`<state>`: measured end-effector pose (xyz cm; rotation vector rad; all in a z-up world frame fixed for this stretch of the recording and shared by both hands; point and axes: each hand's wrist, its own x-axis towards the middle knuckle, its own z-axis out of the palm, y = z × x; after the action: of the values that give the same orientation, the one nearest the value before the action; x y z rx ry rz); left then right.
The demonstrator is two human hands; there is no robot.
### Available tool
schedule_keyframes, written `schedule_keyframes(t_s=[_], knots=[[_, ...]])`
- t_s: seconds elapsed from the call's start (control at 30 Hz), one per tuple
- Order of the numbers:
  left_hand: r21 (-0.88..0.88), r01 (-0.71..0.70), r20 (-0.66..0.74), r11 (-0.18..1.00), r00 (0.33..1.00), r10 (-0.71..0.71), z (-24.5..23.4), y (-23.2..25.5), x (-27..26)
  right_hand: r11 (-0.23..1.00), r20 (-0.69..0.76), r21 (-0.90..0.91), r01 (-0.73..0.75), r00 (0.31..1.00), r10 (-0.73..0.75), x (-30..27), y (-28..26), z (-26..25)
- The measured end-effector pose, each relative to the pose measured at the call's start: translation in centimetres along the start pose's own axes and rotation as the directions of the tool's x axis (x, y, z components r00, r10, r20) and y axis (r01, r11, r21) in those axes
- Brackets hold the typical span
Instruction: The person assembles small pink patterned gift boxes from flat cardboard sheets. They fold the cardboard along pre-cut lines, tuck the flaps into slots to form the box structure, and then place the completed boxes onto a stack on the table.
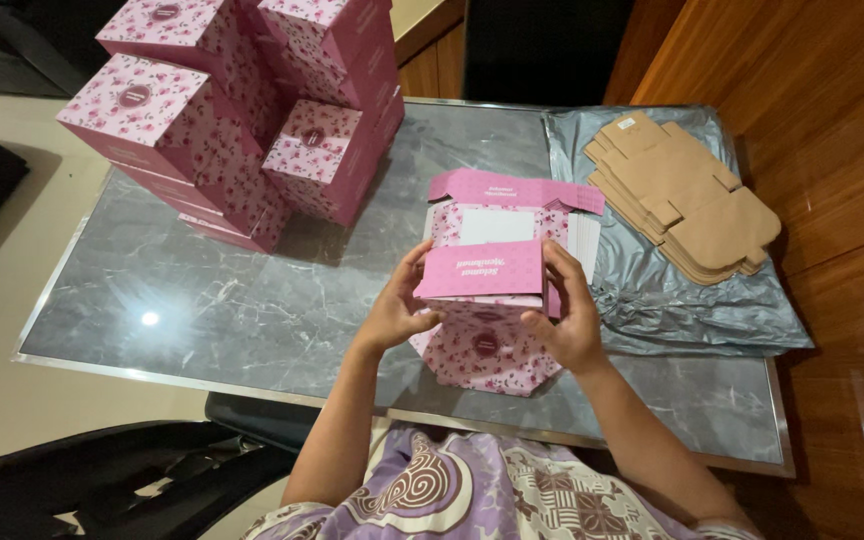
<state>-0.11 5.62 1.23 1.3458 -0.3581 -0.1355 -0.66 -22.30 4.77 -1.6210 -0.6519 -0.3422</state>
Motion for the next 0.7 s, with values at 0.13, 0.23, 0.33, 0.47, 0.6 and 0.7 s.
schedule_keyframes(t_s=[0.13,0.23,0.33,0.47,0.6,0.7], knots=[[0.116,0.0,0.003,0.993,1.0,0.0,0.4,0.0,0.1,0.995,-0.003,0.063,-0.079,0.997,0.08,0.3,0.4,0.3],[0.12,-0.061,-0.11,0.991,0.991,0.074,1.7,-1.7,0.2,0.995,-0.017,0.035,-0.092,0.996,0.093,0.0,1.2,0.4],[0.244,-0.082,-0.262,0.966,0.954,0.147,2.7,-3.0,0.4,0.987,-0.021,0.029,-0.159,0.987,0.16,-0.7,2.3,0.3],[0.313,-0.076,-0.294,0.947,0.94,0.173,3.6,-3.0,0.6,0.937,-0.067,0.016,-0.35,0.934,0.35,-2.1,4.4,-0.1],[0.322,0.051,-0.358,0.945,0.931,0.072,4.0,-2.8,0.7,0.949,-0.103,0.079,-0.306,0.944,0.313,-2.3,5.5,0.4],[0.306,-0.029,-0.437,0.951,0.884,0.167,2.8,-3.6,1.0,0.971,-0.05,0.078,-0.228,0.971,0.232,-1.5,5.4,1.1]])
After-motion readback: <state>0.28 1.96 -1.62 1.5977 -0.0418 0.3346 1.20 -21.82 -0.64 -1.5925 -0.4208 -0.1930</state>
